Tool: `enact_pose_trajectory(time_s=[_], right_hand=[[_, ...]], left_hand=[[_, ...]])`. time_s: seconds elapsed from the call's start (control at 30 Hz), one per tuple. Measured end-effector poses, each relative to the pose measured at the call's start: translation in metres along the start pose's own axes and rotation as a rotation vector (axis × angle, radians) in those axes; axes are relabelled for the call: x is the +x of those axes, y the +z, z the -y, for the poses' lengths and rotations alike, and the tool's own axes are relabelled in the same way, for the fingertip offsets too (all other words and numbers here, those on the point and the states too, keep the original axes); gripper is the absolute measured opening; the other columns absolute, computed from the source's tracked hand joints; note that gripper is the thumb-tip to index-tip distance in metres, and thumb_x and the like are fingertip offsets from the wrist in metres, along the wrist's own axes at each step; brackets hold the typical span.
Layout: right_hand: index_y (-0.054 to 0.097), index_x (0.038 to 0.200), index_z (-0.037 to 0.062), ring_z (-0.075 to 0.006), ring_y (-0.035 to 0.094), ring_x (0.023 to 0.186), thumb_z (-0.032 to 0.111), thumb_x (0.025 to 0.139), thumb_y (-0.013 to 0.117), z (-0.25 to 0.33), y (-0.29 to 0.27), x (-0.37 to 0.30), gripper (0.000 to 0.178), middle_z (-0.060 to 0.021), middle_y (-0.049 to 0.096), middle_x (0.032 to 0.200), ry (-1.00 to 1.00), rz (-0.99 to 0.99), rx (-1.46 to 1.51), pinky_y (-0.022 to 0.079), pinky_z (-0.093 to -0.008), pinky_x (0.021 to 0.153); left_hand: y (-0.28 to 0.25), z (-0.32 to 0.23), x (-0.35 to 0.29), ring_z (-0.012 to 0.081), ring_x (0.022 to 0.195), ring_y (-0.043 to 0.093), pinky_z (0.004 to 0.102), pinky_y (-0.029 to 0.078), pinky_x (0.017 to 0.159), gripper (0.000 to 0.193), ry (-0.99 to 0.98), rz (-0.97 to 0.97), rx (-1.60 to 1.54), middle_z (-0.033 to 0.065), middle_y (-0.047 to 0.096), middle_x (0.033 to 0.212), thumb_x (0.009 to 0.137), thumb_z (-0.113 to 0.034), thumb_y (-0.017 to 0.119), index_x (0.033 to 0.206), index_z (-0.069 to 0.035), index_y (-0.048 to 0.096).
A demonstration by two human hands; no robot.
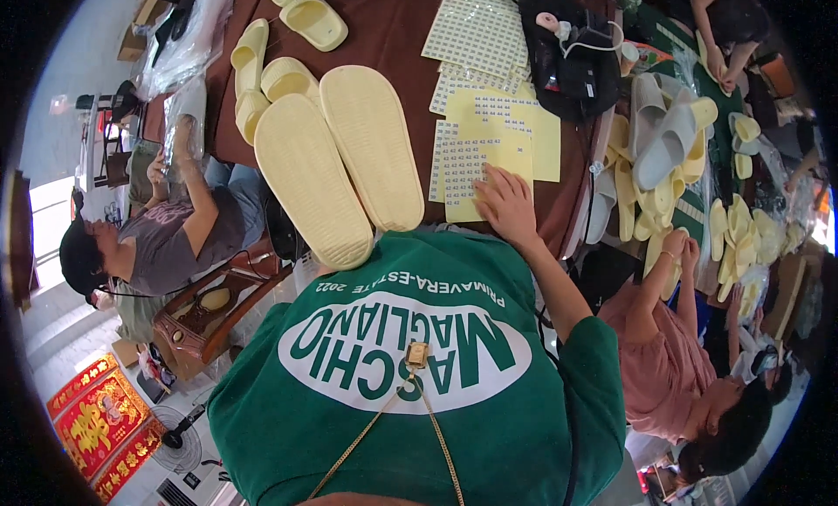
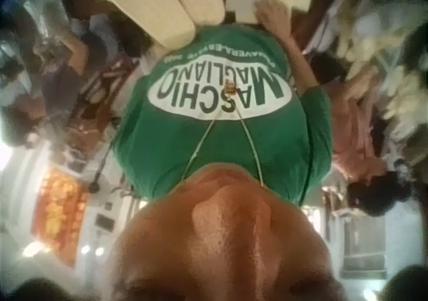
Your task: Inspecting slippers and applying size or quality stickers to the soles before preparing them for bagging.
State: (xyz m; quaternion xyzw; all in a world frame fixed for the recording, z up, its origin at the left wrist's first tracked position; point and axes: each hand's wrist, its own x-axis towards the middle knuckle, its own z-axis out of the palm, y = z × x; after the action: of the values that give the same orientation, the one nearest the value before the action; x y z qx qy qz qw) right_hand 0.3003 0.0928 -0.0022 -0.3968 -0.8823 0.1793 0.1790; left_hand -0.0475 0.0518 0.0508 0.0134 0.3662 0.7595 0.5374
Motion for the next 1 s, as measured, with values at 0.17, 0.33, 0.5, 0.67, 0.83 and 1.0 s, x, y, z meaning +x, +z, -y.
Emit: enact_pose_trajectory(time_s=[0.17,0.33,0.5,0.67,0.83,1.0], right_hand=[[0.057,0.118,0.0180,-0.0241,0.040,0.124,0.026,0.079,0.063,-0.001,0.002,0.000,0.041,-0.0058,0.043,0.136,0.007,0.006,-0.023,0.029,-0.0426,0.103],[0.057,0.118,0.0182,-0.0242,0.040,0.124,0.025,0.078,0.064,-0.002,0.002,0.000,0.041,-0.0051,0.043,0.137,0.002,0.014,0.005,0.029,-0.0427,0.103],[0.058,0.117,0.0165,-0.0257,0.040,0.125,0.022,0.077,0.066,0.000,0.000,0.001,0.041,-0.0067,0.044,0.136,0.014,0.009,0.013,0.029,-0.0423,0.104],[0.057,0.117,0.0166,-0.0253,0.040,0.125,0.023,0.078,0.065,0.000,0.001,-0.001,0.041,-0.0064,0.044,0.136,0.010,0.012,0.002,0.029,-0.0422,0.104],[0.057,0.118,0.0165,-0.0249,0.040,0.125,0.024,0.079,0.064,0.001,-0.001,-0.001,0.041,-0.0063,0.044,0.136,0.011,0.004,0.000,0.029,-0.0422,0.104],[0.057,0.116,0.0164,-0.0247,0.041,0.124,0.024,0.079,0.064,-0.001,0.000,-0.002,0.039,-0.0062,0.045,0.135,0.015,0.001,-0.005,0.029,-0.0427,0.104]], left_hand=[[-0.009,-0.001,0.004,0.0246,0.095,0.060,0.0399,0.051,0.080,0.047,-0.011,0.007,0.009,0.0081,0.059,0.112,0.092,-0.040,0.046,0.125,-0.006,0.047],[-0.019,0.002,0.008,0.0248,0.095,0.060,0.0402,0.051,0.081,0.048,-0.034,0.012,0.019,0.0089,0.059,0.113,0.092,-0.039,0.047,0.125,-0.005,0.047],[-0.027,0.007,0.012,0.0250,0.095,0.060,0.0404,0.051,0.081,0.048,-0.060,0.020,0.029,0.0096,0.059,0.113,0.092,-0.039,0.047,0.126,-0.005,0.047],[-0.033,0.009,0.015,0.0252,0.096,0.060,0.0407,0.051,0.081,0.049,-0.081,0.029,0.045,0.0103,0.059,0.114,0.092,-0.039,0.047,0.126,-0.004,0.047],[-0.039,0.010,0.019,0.0254,0.096,0.060,0.0410,0.051,0.081,0.049,-0.097,0.033,0.062,0.0110,0.058,0.115,0.091,-0.039,0.048,0.126,-0.004,0.046],[-0.042,0.015,0.024,0.0256,0.096,0.060,0.0412,0.051,0.081,0.049,-0.123,0.044,0.073,0.0117,0.058,0.115,0.091,-0.038,0.048,0.126,-0.004,0.046]])
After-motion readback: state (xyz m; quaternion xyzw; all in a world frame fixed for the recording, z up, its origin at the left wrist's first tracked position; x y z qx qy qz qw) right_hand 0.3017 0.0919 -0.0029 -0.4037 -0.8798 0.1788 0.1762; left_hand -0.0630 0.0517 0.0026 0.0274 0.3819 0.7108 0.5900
